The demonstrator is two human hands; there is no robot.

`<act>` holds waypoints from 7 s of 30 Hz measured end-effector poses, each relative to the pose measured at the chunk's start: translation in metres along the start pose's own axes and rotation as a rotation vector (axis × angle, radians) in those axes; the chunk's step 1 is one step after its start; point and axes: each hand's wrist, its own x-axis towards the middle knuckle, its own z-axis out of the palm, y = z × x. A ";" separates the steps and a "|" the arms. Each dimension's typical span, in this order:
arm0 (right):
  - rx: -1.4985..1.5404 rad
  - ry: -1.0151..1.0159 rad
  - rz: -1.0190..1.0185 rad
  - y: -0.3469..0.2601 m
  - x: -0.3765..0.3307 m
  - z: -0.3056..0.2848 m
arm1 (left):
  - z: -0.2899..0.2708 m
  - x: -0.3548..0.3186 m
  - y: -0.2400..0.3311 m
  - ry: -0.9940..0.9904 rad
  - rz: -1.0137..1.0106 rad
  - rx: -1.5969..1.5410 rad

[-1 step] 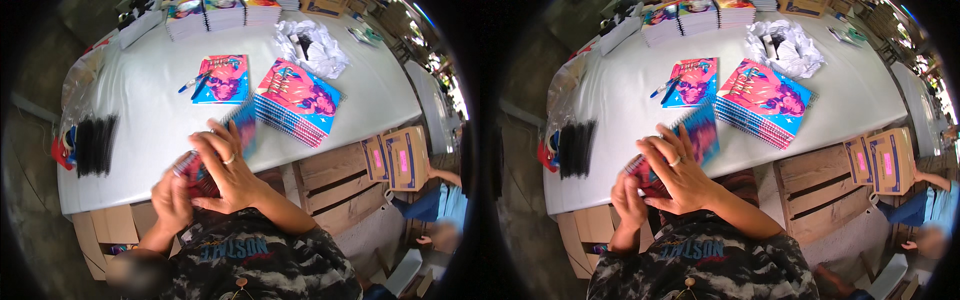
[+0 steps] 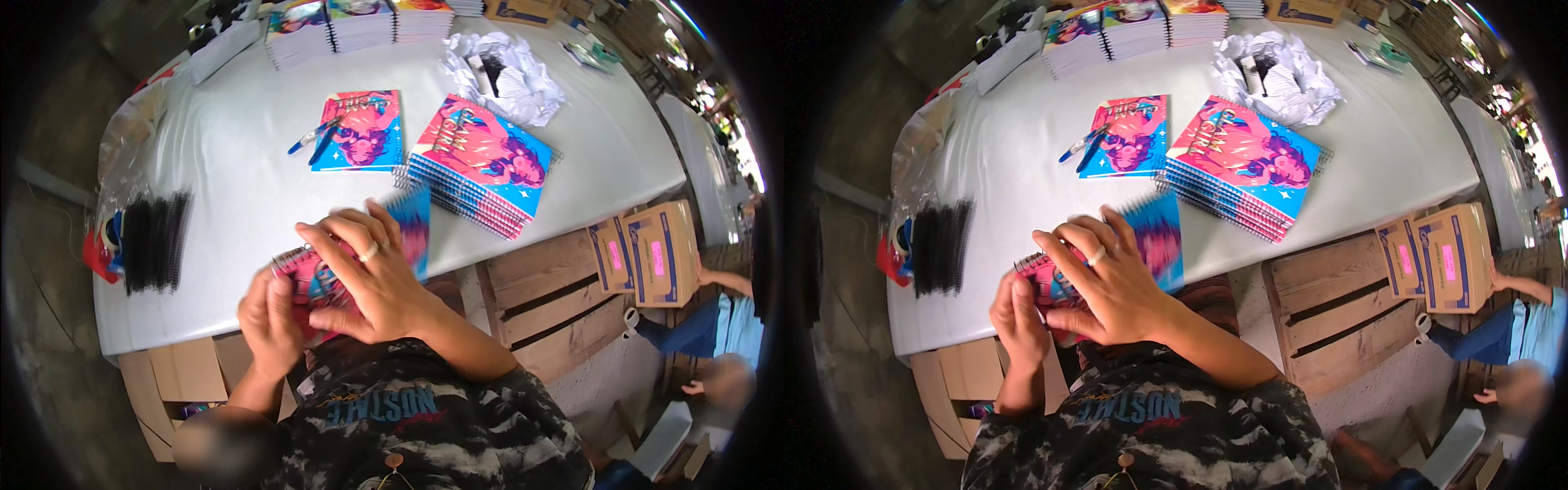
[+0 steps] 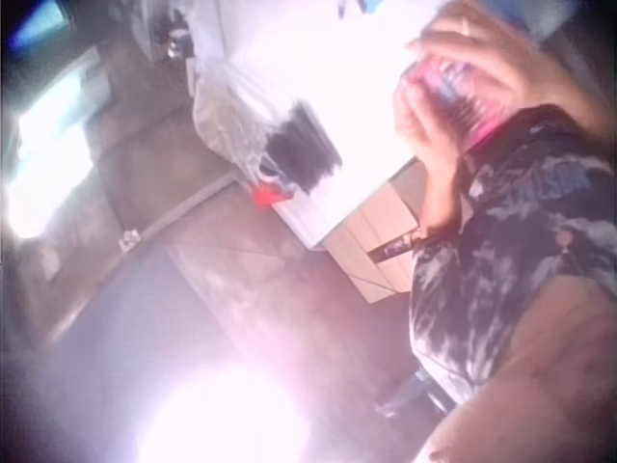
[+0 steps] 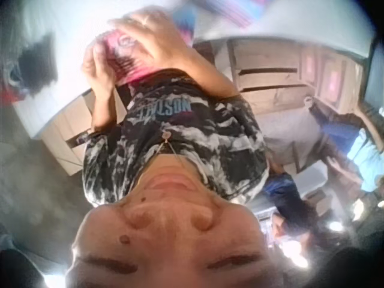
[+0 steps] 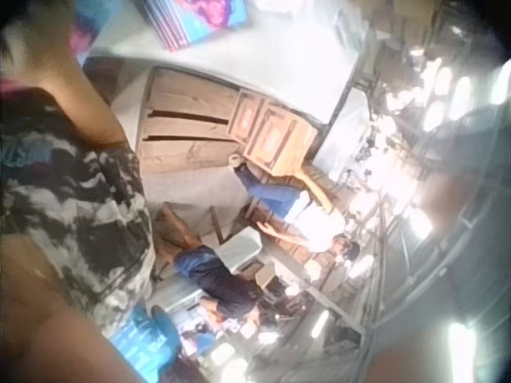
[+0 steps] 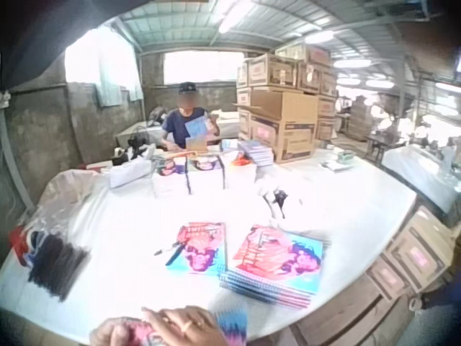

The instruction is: The person inserts metal spiral wires into the holes of notebook covers and secures them by hand. They then use pliers to crimp the ends of the spirals on a stack of notebooks.

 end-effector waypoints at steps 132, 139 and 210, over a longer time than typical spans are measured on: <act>0.750 -0.063 0.515 0.118 -0.035 0.011 | 0.007 0.044 -0.162 -0.137 -0.200 -0.171; 0.652 0.058 0.230 0.114 -0.026 0.006 | -0.033 0.059 -0.155 -0.185 0.001 0.741; 0.560 0.158 0.304 0.116 -0.040 0.008 | -0.034 0.148 -0.006 -0.564 0.482 1.167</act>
